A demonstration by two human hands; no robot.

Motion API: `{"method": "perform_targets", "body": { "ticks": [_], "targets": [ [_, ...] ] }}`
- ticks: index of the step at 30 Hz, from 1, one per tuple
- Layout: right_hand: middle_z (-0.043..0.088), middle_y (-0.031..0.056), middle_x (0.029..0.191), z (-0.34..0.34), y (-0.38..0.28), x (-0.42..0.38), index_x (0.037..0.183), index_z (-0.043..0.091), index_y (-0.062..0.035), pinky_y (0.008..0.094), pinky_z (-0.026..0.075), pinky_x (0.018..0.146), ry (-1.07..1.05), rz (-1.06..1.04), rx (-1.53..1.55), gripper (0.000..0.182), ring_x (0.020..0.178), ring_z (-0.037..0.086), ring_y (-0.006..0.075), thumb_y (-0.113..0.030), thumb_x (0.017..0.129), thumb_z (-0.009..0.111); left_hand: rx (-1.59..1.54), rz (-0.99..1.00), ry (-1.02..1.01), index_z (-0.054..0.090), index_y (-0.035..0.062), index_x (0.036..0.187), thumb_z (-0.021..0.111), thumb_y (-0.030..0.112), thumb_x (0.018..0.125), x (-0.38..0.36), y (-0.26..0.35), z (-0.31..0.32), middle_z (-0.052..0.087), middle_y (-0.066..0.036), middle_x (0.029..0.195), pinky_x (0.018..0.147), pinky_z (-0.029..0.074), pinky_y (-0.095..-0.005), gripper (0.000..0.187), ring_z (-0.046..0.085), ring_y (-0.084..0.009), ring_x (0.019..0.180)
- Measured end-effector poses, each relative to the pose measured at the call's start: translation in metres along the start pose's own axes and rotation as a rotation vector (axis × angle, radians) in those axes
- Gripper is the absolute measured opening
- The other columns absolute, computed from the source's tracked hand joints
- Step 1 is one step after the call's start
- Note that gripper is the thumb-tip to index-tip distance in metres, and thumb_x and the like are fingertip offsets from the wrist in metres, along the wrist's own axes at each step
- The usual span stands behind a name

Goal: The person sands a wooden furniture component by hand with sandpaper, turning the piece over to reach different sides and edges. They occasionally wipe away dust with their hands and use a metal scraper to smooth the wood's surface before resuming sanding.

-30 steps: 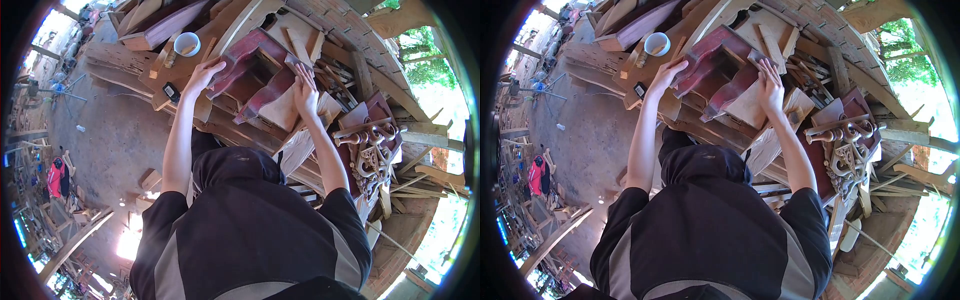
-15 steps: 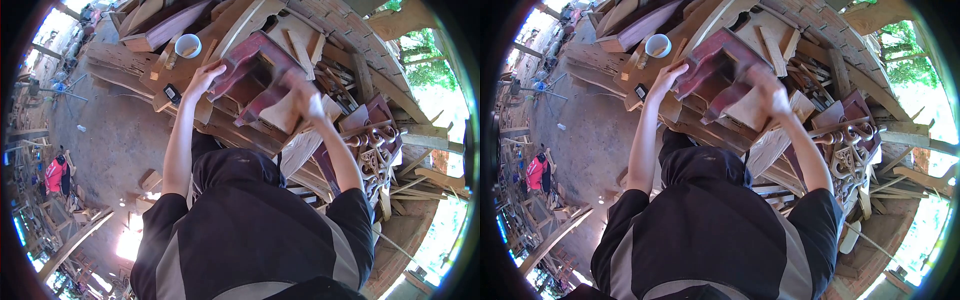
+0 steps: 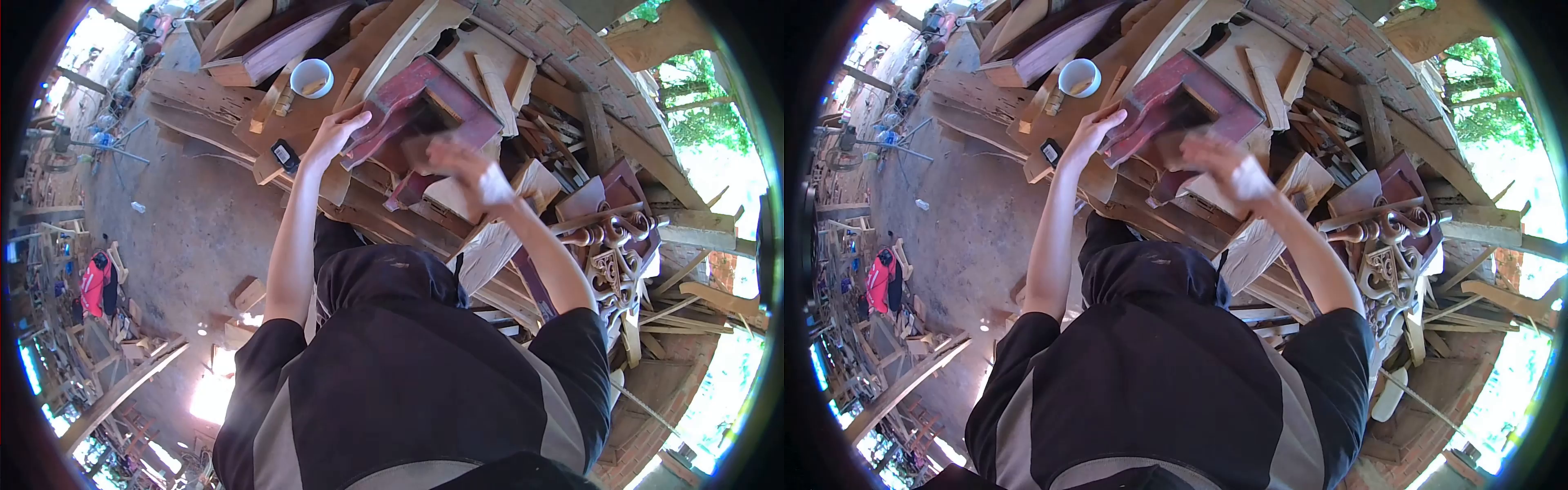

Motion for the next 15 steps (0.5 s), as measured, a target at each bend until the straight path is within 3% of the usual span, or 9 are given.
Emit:
{"method": "perform_targets", "body": {
  "ticks": [1,2,3,7,9,10,11,12,15],
  "targets": [
    [0.067,0.0139,0.13,-0.013,0.022,0.001,0.128,0.065,-0.0067,0.0455,0.041,0.115,0.084,0.028,-0.061,0.032,0.132,0.057,0.0306,-0.006,0.098,0.053,-0.002,-0.003,-0.005,0.062,0.0077,0.14,0.073,0.035,0.094,-0.002,0.006,0.003,0.07,-0.007,0.123,0.092,0.048,-0.025,0.054,0.065,-0.0126,0.107],
    [0.066,0.0145,0.131,-0.021,0.06,-0.005,0.126,0.066,-0.0056,0.0454,0.042,0.115,0.238,0.305,-0.064,0.031,0.131,0.057,0.0322,-0.007,0.099,0.052,-0.015,-0.123,-0.016,0.062,0.0085,0.14,0.072,0.035,0.094,-0.006,0.01,0.005,0.07,-0.009,0.125,0.094,0.048,-0.0255,0.054,0.064,-0.0135,0.11],
    [0.066,0.0152,0.132,-0.026,0.071,-0.008,0.127,0.066,-0.0046,0.0455,0.043,0.114,0.322,0.359,-0.181,0.032,0.13,0.057,0.0347,-0.005,0.097,0.054,-0.028,-0.244,-0.023,0.062,0.0093,0.141,0.072,0.036,0.094,-0.01,0.009,0.005,0.069,-0.01,0.127,0.096,0.047,-0.0261,0.055,0.063,-0.0144,0.112],
    [0.065,0.0134,0.135,0.006,-0.016,-0.009,0.127,0.067,-0.0065,0.045,0.043,0.114,-0.014,0.03,0.095,0.04,0.135,0.055,0.0302,0.0,0.089,0.063,0.038,-0.068,-0.017,0.061,0.0094,0.141,0.072,0.036,0.094,-0.006,0.012,0.002,0.068,-0.012,0.129,0.098,0.045,-0.0269,0.055,0.062,-0.0154,0.115],
    [0.066,0.0139,0.133,-0.011,0.018,-0.016,0.127,0.067,-0.0057,0.0446,0.043,0.114,0.029,0.078,-0.017,0.037,0.134,0.055,0.032,-0.001,0.091,0.06,-0.018,-0.147,0.016,0.06,0.0066,0.141,0.073,0.035,0.094,-0.011,0.012,0.005,0.068,-0.011,0.129,0.099,0.045,-0.0269,0.056,0.062,-0.0149,0.116],
    [0.066,0.0137,0.134,-0.014,0.061,-0.026,0.128,0.067,-0.0057,0.0443,0.044,0.113,0.253,0.296,-0.014,0.035,0.133,0.056,0.0336,-0.006,0.093,0.059,-0.02,-0.147,0.011,0.06,0.0066,0.141,0.073,0.035,0.094,-0.013,0.019,0.007,0.068,-0.011,0.129,0.099,0.045,-0.0269,0.056,0.062,-0.0149,0.116],
    [0.066,0.0144,0.133,-0.028,0.073,-0.028,0.127,0.066,-0.0051,0.0442,0.046,0.111,0.335,0.388,-0.148,0.035,0.13,0.058,0.0344,-0.004,0.093,0.058,0.0,-0.17,-0.005,0.06,0.0051,0.141,0.071,0.034,0.096,-0.015,0.025,0.009,0.07,-0.008,0.121,0.081,0.047,-0.0245,0.055,0.064,-0.0106,0.102],
    [0.066,0.0149,0.132,-0.022,0.052,-0.026,0.124,0.067,-0.0043,0.0441,0.046,0.111,0.292,0.285,-0.187,0.034,0.129,0.059,0.0343,-0.002,0.092,0.058,0.021,-0.194,-0.019,0.06,0.0036,0.141,0.069,0.033,0.097,-0.018,0.028,0.009,0.072,-0.005,0.114,0.063,0.049,-0.0221,0.054,0.066,-0.0063,0.088],
    [0.066,0.0158,0.131,0.012,-0.026,-0.029,0.117,0.067,0.0009,0.0447,0.048,0.111,0.006,-0.171,-0.088,0.034,0.128,0.06,0.034,0.0,0.084,0.059,0.023,0.036,0.006,0.06,0.0047,0.141,0.069,0.033,0.097,-0.003,0.014,0.004,0.073,-0.004,0.11,0.056,0.047,-0.0214,0.053,0.066,-0.0057,0.081]
  ]
}}
Point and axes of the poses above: each hand's wrist, its own x-axis towards the middle knuckle, its own z-axis out of the palm, y = z × x, the point moved 7 cm from there along x, towards the middle knuckle
